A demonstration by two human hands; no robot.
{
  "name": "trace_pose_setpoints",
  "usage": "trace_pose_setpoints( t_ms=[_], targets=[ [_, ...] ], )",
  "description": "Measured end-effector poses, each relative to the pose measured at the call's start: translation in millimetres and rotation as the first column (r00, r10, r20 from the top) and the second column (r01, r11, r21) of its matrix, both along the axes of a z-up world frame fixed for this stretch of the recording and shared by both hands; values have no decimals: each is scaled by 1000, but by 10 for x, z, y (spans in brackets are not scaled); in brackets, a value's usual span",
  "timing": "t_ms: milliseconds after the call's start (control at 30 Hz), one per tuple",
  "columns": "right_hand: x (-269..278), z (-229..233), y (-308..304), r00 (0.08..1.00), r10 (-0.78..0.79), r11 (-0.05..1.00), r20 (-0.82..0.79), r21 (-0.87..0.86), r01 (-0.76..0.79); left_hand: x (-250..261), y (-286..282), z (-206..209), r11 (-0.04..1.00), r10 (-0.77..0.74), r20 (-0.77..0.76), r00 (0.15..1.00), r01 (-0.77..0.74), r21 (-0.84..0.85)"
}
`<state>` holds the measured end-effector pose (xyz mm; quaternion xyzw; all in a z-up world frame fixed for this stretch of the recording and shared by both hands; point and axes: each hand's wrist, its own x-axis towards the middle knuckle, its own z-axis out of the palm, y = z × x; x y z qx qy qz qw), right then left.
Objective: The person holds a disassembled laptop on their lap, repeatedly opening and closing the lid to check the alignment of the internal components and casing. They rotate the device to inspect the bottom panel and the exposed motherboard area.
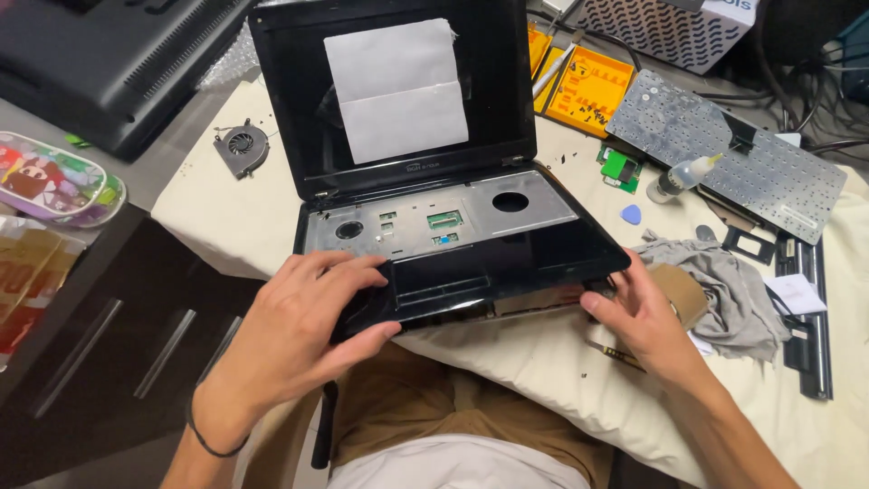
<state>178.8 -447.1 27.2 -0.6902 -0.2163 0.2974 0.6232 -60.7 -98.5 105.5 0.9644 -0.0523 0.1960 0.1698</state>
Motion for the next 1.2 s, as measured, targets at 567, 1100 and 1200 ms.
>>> trace_pose_setpoints(
  t_ms=[567,1100,1200],
  targets=[
    [379,509,481,837,-166,980,521,-9,200,276,375,613,816,115,-252,961,-236,-528],
    [558,558,980,946,-169,954,-276,194,227,264,-132,-731,765,318,451,834,56,-642],
    [531,615,914,942,-157,940,-297,248,235,210,-418,-716,734,384,460,801,38,-678]
  ],
)
